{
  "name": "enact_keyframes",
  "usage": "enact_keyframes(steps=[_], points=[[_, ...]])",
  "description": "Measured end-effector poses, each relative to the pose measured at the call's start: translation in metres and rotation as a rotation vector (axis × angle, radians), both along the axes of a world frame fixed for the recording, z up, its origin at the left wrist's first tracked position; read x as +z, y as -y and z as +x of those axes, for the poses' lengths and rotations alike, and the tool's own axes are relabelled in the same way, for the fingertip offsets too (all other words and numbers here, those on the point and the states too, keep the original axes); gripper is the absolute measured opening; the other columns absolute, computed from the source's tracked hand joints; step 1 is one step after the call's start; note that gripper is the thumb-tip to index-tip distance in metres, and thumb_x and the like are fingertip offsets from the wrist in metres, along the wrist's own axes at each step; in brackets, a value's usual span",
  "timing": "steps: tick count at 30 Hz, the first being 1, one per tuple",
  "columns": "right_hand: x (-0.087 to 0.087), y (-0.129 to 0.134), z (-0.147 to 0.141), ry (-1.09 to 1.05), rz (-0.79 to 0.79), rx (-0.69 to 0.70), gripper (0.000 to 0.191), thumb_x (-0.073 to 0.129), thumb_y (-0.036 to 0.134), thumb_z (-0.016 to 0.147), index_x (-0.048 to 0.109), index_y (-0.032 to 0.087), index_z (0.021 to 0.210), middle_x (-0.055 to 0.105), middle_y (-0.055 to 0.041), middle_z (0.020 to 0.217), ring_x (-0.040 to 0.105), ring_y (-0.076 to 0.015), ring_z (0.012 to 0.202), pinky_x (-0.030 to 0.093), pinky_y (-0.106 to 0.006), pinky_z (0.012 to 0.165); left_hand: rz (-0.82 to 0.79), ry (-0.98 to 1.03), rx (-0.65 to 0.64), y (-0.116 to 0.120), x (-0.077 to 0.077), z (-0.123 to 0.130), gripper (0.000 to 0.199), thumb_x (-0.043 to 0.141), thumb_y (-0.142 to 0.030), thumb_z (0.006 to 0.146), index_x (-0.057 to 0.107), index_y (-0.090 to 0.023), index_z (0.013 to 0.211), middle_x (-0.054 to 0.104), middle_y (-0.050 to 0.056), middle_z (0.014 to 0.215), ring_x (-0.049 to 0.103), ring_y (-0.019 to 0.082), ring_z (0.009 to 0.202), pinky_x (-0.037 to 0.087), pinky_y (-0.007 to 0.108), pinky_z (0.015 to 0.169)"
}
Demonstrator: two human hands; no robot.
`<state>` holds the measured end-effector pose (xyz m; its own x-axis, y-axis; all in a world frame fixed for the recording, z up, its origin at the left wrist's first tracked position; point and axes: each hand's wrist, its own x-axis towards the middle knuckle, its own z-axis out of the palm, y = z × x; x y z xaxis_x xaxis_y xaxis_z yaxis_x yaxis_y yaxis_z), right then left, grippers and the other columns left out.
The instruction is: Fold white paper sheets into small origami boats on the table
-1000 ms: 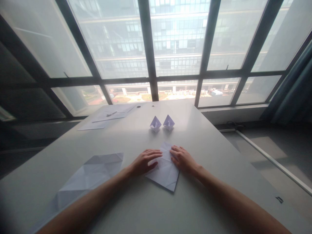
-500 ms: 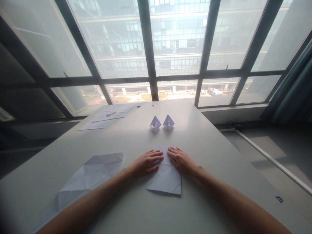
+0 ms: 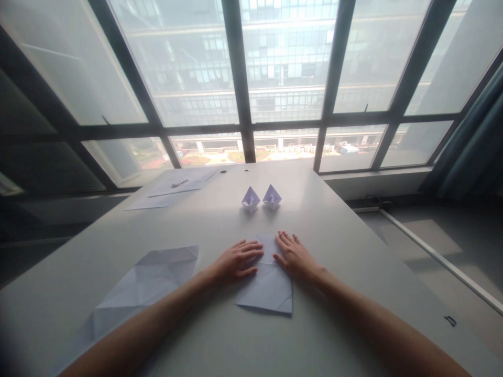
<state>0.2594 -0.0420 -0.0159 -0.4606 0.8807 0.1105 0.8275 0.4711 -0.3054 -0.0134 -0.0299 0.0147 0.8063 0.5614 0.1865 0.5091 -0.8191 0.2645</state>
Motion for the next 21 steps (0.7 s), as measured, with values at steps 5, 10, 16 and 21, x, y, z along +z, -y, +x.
enact_keyframes(steps=[5, 10, 16, 21], points=[[0.007, 0.004, 0.0, -0.017, 0.016, 0.094, 0.067, 0.041, 0.053, 0.1, 0.032, 0.017, 0.156, 0.02, -0.0127, 0.163, 0.015, -0.0256, 0.152, 0.01, -0.048, 0.124, 0.007, -0.007, 0.045, 0.0, -0.002, 0.0, 0.052, 0.062, -0.04, 0.092, 0.052, -0.029, 0.142, 0.049, 0.004, 0.151, 0.042, 0.026, 0.142, 0.027, 0.045, 0.121], [0.012, 0.006, 0.002, -0.034, 0.002, 0.22, 0.066, 0.047, 0.053, 0.098, 0.034, 0.022, 0.155, 0.018, -0.0099, 0.164, 0.014, -0.0257, 0.152, 0.008, -0.048, 0.124, 0.022, -0.018, 0.152, -0.003, -0.008, -0.001, 0.049, 0.056, -0.041, 0.095, 0.051, -0.03, 0.143, 0.047, 0.002, 0.152, 0.039, 0.025, 0.143, 0.024, 0.048, 0.122], [0.015, 0.006, 0.004, -0.033, -0.055, 0.28, 0.071, 0.048, 0.059, 0.096, 0.029, 0.026, 0.156, 0.017, -0.0086, 0.164, 0.014, -0.0266, 0.152, 0.006, -0.049, 0.124, 0.038, 0.003, 0.384, -0.01, -0.015, -0.001, 0.043, 0.051, -0.032, 0.095, 0.056, -0.026, 0.137, 0.048, 0.006, 0.151, 0.042, 0.027, 0.141, 0.027, 0.051, 0.12], [0.021, 0.008, 0.005, -0.042, -0.078, 0.317, 0.074, 0.05, 0.061, 0.095, 0.026, 0.028, 0.157, 0.017, -0.0076, 0.164, 0.016, -0.0273, 0.152, 0.005, -0.049, 0.124, 0.028, -0.013, 0.418, -0.011, -0.016, -0.002, 0.043, 0.051, -0.032, 0.095, 0.055, -0.026, 0.137, 0.047, 0.007, 0.152, 0.04, 0.03, 0.142, 0.023, 0.058, 0.119]])
